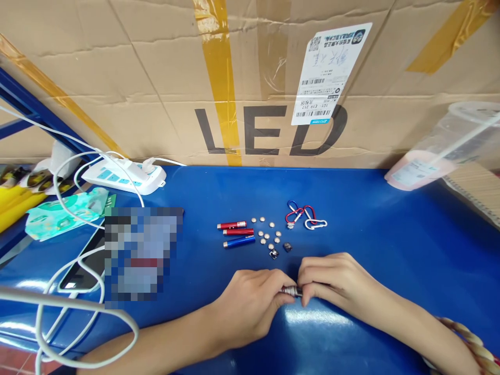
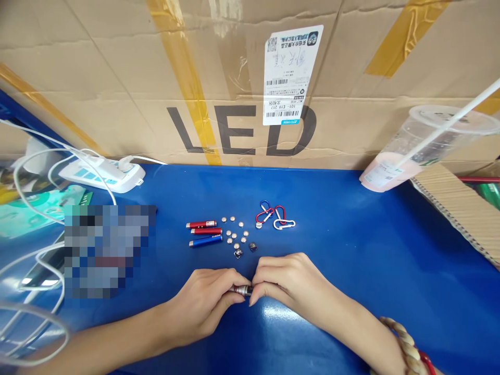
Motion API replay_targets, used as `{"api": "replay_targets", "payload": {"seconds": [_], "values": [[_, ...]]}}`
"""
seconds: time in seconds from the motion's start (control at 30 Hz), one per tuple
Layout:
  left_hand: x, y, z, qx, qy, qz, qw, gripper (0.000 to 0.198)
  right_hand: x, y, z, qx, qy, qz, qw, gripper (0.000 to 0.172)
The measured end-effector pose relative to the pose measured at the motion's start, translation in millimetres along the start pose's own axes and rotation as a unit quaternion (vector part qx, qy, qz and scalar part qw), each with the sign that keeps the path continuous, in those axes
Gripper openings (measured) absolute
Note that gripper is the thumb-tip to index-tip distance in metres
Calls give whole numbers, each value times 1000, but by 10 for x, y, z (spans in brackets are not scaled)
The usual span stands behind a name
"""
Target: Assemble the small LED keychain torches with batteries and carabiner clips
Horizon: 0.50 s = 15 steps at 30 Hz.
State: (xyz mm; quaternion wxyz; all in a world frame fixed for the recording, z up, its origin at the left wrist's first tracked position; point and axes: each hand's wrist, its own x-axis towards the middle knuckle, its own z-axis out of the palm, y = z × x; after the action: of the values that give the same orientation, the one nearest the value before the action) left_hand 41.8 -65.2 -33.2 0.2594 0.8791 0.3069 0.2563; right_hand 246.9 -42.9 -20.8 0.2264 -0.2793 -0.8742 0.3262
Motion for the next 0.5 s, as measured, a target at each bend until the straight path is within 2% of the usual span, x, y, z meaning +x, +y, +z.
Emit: {"api": "replay_targets", "payload": {"seconds": [0.5], "values": [[8, 4, -2, 0, 9, -2, 1000, 21, -23, 56, 28, 25, -5, 16, 1000, 24]]}}
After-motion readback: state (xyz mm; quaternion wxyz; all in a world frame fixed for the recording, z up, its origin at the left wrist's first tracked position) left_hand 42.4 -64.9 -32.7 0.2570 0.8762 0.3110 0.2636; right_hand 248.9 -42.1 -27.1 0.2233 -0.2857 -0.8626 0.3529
